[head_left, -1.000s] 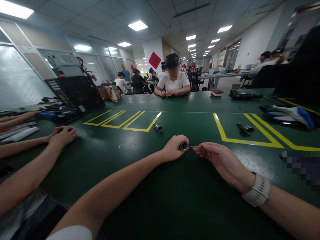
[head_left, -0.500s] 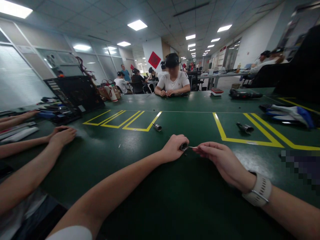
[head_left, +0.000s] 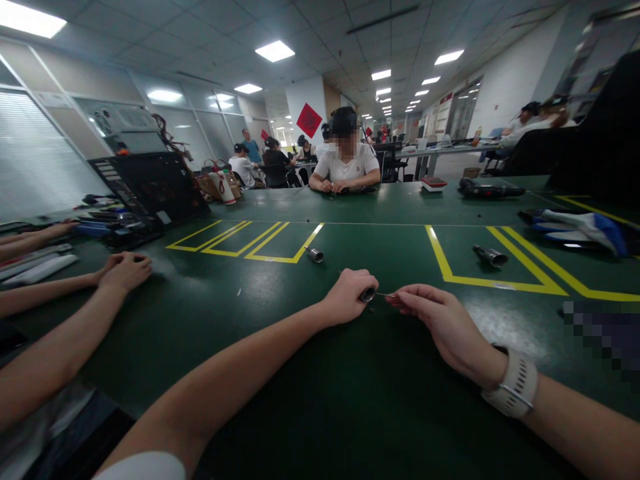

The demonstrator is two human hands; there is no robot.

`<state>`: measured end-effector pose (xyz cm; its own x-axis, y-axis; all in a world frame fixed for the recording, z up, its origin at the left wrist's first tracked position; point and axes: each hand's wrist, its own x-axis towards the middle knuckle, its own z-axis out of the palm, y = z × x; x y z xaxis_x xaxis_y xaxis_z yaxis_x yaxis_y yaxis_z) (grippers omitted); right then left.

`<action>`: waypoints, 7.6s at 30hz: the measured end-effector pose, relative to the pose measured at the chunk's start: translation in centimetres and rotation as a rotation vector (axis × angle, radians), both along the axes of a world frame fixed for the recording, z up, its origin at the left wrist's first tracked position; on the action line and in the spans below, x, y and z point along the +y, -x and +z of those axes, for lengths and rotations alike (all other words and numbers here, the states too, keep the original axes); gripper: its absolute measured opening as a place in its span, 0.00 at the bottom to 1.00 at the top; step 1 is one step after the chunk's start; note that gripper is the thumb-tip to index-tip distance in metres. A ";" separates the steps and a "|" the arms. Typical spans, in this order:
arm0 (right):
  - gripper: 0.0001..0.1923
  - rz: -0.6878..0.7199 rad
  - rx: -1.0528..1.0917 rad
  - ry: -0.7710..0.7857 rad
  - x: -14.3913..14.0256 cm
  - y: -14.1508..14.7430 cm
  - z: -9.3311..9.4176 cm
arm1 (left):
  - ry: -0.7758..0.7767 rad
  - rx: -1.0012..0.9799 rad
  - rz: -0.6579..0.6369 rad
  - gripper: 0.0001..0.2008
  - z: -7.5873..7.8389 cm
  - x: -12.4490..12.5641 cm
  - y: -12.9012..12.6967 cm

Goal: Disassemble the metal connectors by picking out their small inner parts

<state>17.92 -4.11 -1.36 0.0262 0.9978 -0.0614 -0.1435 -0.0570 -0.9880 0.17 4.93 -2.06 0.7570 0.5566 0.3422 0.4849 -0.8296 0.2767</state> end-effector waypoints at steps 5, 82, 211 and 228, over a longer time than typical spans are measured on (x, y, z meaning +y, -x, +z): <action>0.08 0.047 0.038 0.037 0.2 0.0 0.1 | -0.031 0.017 0.035 0.05 0.0 0.1 0.0; 0.09 0.044 -0.054 -0.032 0.1 -0.2 1.1 | 0.030 -0.096 0.029 0.01 -0.5 0.3 0.2; 0.12 -0.032 -0.619 -0.372 2.2 3.2 -1.2 | 0.246 -0.224 0.018 0.13 -0.1 1.2 0.1; 0.12 0.193 -1.181 -0.570 3.5 6.2 -0.6 | 0.333 -0.817 0.554 0.10 -1.3 2.8 0.1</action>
